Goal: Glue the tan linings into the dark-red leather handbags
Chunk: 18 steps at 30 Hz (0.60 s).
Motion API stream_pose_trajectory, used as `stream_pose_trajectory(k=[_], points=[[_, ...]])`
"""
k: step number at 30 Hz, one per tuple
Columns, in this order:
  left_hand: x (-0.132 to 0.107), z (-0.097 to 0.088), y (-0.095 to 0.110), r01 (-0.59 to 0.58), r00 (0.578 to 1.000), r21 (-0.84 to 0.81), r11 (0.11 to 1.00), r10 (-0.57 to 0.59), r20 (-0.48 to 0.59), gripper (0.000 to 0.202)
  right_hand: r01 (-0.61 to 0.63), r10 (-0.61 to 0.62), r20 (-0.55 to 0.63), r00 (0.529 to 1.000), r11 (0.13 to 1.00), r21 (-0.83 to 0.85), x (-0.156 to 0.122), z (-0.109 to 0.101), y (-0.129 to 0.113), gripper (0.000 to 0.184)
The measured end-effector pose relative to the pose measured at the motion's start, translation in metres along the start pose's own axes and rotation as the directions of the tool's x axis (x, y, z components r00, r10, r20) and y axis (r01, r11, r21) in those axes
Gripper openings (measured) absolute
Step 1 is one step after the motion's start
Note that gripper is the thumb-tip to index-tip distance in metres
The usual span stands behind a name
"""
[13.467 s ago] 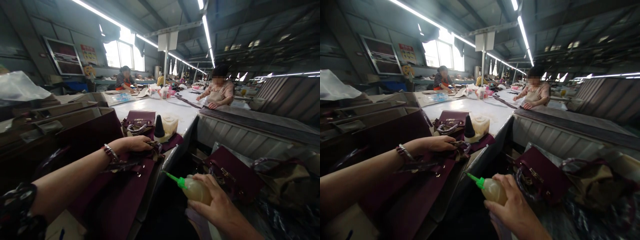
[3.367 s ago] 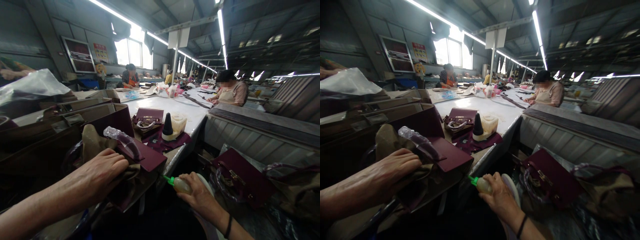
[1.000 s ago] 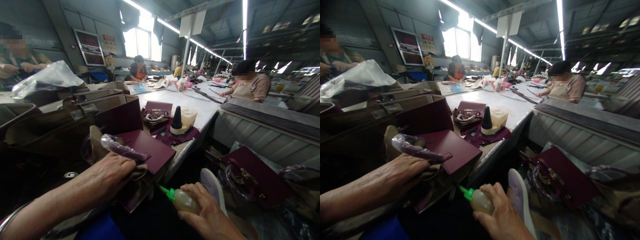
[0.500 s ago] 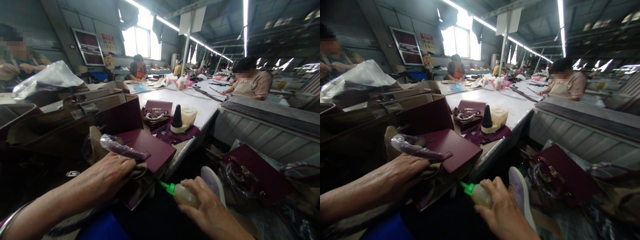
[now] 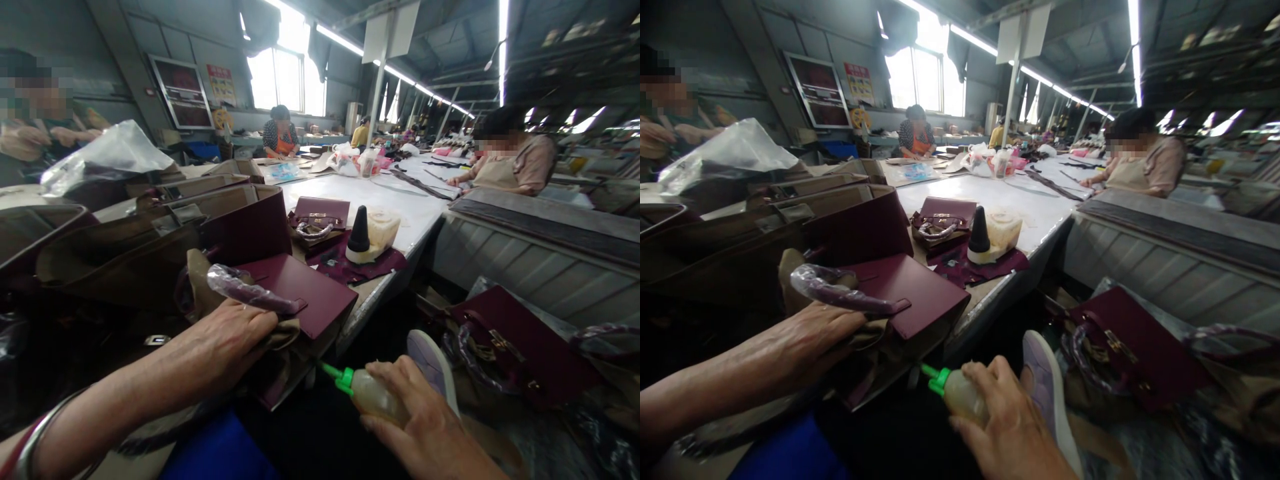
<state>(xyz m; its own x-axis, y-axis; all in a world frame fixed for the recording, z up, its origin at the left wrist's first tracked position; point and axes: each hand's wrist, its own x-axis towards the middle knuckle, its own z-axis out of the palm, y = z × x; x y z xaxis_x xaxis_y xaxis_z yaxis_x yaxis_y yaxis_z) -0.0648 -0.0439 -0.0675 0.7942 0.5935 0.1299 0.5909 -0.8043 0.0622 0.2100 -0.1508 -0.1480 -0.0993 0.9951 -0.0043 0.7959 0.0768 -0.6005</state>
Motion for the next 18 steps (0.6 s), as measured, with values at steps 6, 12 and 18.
stream_pose_trajectory(k=[6, 12, 18], points=[[0.003, -0.005, 0.003, 0.022, 0.999, 0.014, 1.000, -0.023, 0.049, 0.021, 0.076, -0.075, 0.039, 0.996, 0.997, -0.018, -0.005, 0.003, -0.006, 0.047], [-0.001, -0.003, 0.000, -0.021, 0.999, 0.059, 0.998, 0.019, 0.034, 0.027, 0.163, -0.163, 0.045, 0.986, 0.987, -0.003, -0.014, -0.001, -0.024, 0.051], [-0.006, 0.001, -0.006, -0.072, 0.994, 0.147, 0.987, 0.083, -0.068, 0.031, 0.101, -0.104, -0.050, 0.993, 0.993, -0.064, -0.014, 0.005, -0.016, 0.048]])
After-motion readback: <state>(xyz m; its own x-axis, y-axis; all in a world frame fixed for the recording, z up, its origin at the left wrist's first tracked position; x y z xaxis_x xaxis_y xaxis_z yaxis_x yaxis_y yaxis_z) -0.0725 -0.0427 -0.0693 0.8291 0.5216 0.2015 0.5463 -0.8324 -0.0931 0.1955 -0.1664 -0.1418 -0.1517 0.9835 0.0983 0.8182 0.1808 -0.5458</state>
